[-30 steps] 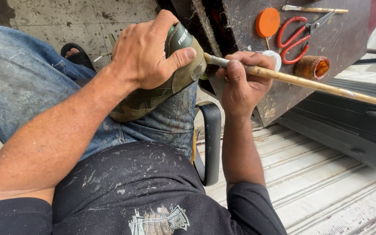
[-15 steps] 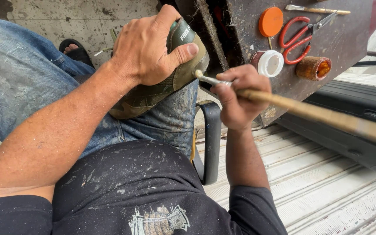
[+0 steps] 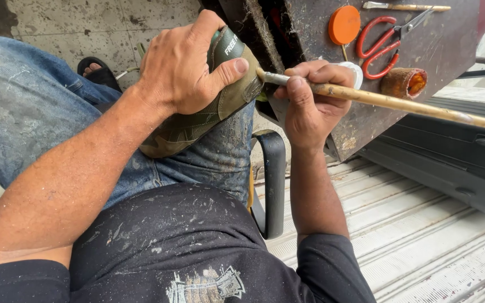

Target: The person holds a green sneaker in their left hand and uses a brush in their right hand to apply glue from a small container to the sole and edges of the shoe. The person repeatedly dips the brush into the container and spreads the adhesive along the shoe's perimeter.

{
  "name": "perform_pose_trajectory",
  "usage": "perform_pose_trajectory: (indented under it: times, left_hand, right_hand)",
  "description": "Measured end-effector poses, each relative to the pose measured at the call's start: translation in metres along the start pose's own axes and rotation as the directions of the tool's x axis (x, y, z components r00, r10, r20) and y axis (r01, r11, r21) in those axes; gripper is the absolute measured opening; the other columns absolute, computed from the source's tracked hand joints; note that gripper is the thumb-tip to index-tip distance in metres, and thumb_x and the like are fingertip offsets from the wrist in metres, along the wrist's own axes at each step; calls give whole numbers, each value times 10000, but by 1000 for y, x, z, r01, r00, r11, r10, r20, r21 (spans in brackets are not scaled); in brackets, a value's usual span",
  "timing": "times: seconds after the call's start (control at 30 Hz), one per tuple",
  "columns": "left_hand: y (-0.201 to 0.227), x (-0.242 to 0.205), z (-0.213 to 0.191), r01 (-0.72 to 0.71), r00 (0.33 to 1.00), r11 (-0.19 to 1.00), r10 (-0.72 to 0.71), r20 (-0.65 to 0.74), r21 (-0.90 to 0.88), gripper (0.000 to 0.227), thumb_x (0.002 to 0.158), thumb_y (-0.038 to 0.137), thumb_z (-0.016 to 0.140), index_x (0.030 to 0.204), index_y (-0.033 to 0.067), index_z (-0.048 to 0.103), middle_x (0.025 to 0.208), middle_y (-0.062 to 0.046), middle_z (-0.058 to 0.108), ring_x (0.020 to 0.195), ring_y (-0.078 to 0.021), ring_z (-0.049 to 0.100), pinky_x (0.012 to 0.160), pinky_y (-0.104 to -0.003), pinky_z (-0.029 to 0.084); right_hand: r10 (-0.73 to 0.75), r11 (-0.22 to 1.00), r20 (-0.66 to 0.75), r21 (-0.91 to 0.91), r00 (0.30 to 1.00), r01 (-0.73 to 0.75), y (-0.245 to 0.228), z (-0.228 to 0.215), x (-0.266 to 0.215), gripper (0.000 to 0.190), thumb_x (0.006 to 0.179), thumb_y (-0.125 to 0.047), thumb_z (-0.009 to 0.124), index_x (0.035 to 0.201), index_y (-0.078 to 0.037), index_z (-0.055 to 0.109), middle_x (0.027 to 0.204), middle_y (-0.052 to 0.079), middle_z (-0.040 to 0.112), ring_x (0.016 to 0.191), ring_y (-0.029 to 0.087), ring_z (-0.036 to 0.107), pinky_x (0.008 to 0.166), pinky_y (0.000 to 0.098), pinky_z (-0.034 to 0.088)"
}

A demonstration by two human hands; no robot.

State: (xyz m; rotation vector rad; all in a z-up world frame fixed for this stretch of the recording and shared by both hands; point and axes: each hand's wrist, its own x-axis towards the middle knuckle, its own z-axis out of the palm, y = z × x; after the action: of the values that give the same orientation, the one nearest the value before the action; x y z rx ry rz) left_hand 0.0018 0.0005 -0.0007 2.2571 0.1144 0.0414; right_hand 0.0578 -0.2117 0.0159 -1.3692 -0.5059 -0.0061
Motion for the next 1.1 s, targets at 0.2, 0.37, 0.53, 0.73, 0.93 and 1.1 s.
perform_pose_trajectory:
  times: [0.2,0.37,0.53,0.73,0.93,1.1]
  left_hand:
    - [-2,0,2,6,1000,1000,-6,-1,-1,612,987,661,495,1187,83,515,857,-207,684,754,-543,621,607,-630,405]
    - [0,0,0,-8,1000,1000,8,-19,-3,560,991,620,544,1160,86,522,852,-189,696,743,-546,630,605,-636,418]
    - [-2,-1,1,-35,998,999,35,-46,5,537,992,607,562,1152,95,528,859,-181,695,740,-532,634,606,-632,423]
    - [-3,-4,-1,-48,998,999,48,-29,-8,563,1004,621,531,1151,78,523,855,-183,678,741,-517,627,593,-622,412]
    - [-5,0,-2,-42,999,999,41,-18,-21,575,1010,629,484,1149,71,512,828,-149,650,693,-443,622,574,-578,416]
    - [-6,0,-2,-52,998,998,51,-34,-23,594,1015,653,451,1116,71,513,800,-126,633,652,-411,606,558,-564,405]
  right_hand:
    - [-63,998,37,-30,997,64,-5,2,-8,232,964,-4,678,1031,-99,477,922,182,584,619,222,585,543,277,574]
    - [-174,972,116,-142,978,190,-12,12,-16,242,921,-44,710,954,-110,480,860,157,623,647,213,613,563,277,538]
    - [-119,933,405,-266,907,241,-17,8,-37,191,910,-58,729,877,-90,544,901,180,686,780,254,692,672,342,597]
    - [-112,980,93,-152,989,125,-8,7,-10,228,953,-63,657,990,-119,438,756,168,594,536,211,566,455,292,466]
    - [-28,994,-51,-102,998,22,4,3,-10,235,954,32,667,1010,-109,487,831,156,597,558,210,556,504,289,501]
    - [-58,998,111,10,992,57,-10,-1,-20,245,942,-33,705,993,-88,471,854,170,613,542,195,608,451,265,540]
